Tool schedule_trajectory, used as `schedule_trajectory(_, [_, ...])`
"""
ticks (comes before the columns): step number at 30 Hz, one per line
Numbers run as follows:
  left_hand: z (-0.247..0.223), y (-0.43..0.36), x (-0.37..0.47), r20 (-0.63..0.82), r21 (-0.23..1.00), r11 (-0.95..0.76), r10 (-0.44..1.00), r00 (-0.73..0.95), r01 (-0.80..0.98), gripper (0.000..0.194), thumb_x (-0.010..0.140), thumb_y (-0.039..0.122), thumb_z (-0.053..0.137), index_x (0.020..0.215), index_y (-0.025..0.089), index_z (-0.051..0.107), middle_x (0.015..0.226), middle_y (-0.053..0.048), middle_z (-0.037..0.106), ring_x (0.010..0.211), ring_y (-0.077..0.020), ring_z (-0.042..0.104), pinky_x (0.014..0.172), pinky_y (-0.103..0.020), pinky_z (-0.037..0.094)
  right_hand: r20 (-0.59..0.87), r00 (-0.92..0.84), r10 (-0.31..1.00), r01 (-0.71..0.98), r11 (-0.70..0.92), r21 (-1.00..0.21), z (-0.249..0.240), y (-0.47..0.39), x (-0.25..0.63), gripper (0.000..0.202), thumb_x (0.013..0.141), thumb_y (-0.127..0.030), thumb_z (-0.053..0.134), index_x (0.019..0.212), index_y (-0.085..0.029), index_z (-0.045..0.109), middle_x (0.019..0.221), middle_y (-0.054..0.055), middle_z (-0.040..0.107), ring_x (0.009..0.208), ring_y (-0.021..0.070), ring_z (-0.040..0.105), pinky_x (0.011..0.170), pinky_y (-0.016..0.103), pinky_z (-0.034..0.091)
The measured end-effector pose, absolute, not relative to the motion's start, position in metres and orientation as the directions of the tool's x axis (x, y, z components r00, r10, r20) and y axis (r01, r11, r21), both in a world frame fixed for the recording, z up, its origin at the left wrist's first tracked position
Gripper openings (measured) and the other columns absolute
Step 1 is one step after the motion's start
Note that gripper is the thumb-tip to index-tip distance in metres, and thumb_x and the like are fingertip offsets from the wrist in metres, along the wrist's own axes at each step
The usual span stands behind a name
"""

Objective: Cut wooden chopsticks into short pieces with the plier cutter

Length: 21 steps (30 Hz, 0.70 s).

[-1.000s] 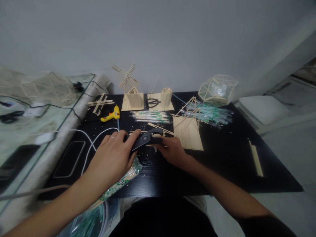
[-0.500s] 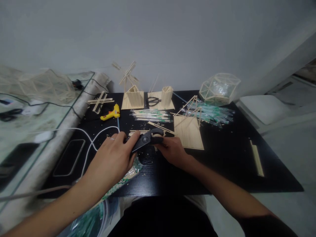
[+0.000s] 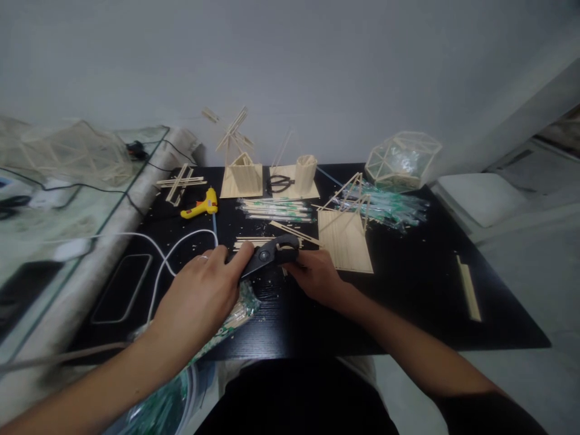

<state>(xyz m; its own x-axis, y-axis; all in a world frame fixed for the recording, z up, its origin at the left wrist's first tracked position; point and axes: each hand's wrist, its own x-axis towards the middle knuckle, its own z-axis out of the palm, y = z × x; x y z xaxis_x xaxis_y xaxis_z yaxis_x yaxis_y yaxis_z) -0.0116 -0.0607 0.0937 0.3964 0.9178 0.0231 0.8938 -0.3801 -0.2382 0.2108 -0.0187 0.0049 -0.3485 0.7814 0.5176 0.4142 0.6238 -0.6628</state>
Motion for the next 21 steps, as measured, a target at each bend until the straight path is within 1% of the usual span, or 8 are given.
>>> schedule_trajectory(6, [0.092, -0.059, -0.014, 0.031, -0.24, -0.382, 0.916, 0.4, 0.892, 0.055, 0.085, 0.007, 0.046, 0.138, 0.022, 0.053, 0.084, -0.006, 0.06, 0.07, -0.0238, 0.063, 0.065, -0.034, 0.049, 0.536, -0.345, 0.77, 0.391, 0.637, -0.664, 0.005, -0.018, 0.211, 0.026, 0.101, -0.034, 0.058, 0.091, -0.019, 0.077, 0.066, 0.0, 0.072, 0.052, 0.0108, 0.058, 0.057, 0.021, 0.042])
schedule_trajectory(9, [0.091, -0.057, -0.015, 0.041, -0.231, -0.382, 0.915, 0.402, 0.895, 0.053, 0.085, 0.008, 0.048, 0.136, 0.022, 0.055, 0.083, -0.006, 0.061, 0.069, -0.0243, 0.064, 0.063, -0.034, 0.048, 0.536, -0.346, 0.77, 0.386, 0.638, -0.667, 0.004, -0.018, 0.21, 0.025, 0.1, -0.033, 0.06, 0.088, -0.018, 0.077, 0.065, 0.0, 0.071, 0.053, 0.0112, 0.059, 0.057, 0.022, 0.042])
schedule_trajectory(12, [0.09, -0.055, -0.017, 0.069, -0.19, -0.391, 0.91, 0.409, 0.901, 0.054, 0.085, 0.008, 0.052, 0.136, 0.024, 0.056, 0.086, -0.007, 0.063, 0.074, -0.0257, 0.065, 0.067, -0.035, 0.05, 0.498, -0.365, 0.787, 0.386, 0.614, -0.688, 0.009, -0.018, 0.212, 0.024, 0.099, -0.032, 0.062, 0.086, -0.017, 0.077, 0.066, 0.001, 0.072, 0.055, 0.0123, 0.061, 0.057, 0.022, 0.043])
schedule_trajectory(15, [0.089, -0.05, -0.019, 0.134, -0.111, -0.37, 0.914, 0.383, 0.922, 0.05, 0.084, 0.011, 0.056, 0.133, 0.021, 0.058, 0.099, -0.011, 0.069, 0.084, -0.0287, 0.067, 0.077, -0.04, 0.052, 0.428, -0.415, 0.803, 0.352, 0.575, -0.739, 0.02, -0.016, 0.22, 0.023, 0.098, -0.032, 0.065, 0.088, -0.017, 0.078, 0.07, 0.001, 0.073, 0.06, 0.0126, 0.064, 0.061, 0.022, 0.045])
schedule_trajectory(18, [0.085, -0.041, -0.021, 0.22, -0.006, -0.317, 0.925, 0.31, 0.948, 0.039, 0.085, 0.014, 0.057, 0.122, 0.019, 0.063, 0.109, -0.013, 0.07, 0.095, -0.0315, 0.066, 0.084, -0.043, 0.052, 0.327, -0.423, 0.845, 0.303, 0.472, -0.828, 0.029, -0.005, 0.236, 0.017, 0.096, -0.032, 0.067, 0.092, -0.019, 0.079, 0.081, 0.002, 0.076, 0.07, 0.0141, 0.069, 0.067, 0.023, 0.05])
schedule_trajectory(19, [0.082, -0.036, -0.021, 0.245, 0.044, -0.312, 0.924, 0.293, 0.949, 0.037, 0.085, 0.014, 0.057, 0.121, 0.019, 0.063, 0.112, -0.013, 0.07, 0.099, -0.032, 0.066, 0.086, -0.044, 0.052, 0.288, -0.404, 0.868, 0.291, 0.421, -0.859, 0.03, 0.001, 0.241, 0.017, 0.095, -0.032, 0.068, 0.095, -0.02, 0.079, 0.087, 0.003, 0.076, 0.073, 0.0151, 0.07, 0.068, 0.024, 0.052])
schedule_trajectory(21, [0.075, -0.025, -0.02, 0.298, 0.178, -0.309, 0.922, 0.248, 0.934, 0.035, 0.088, 0.017, 0.054, 0.122, 0.019, 0.063, 0.121, -0.013, 0.067, 0.109, -0.032, 0.064, 0.091, -0.043, 0.05, 0.214, -0.337, 0.917, 0.313, 0.323, -0.893, 0.028, 0.014, 0.25, 0.019, 0.094, -0.034, 0.068, 0.098, -0.019, 0.078, 0.097, 0.007, 0.076, 0.071, 0.0159, 0.07, 0.066, 0.027, 0.054])
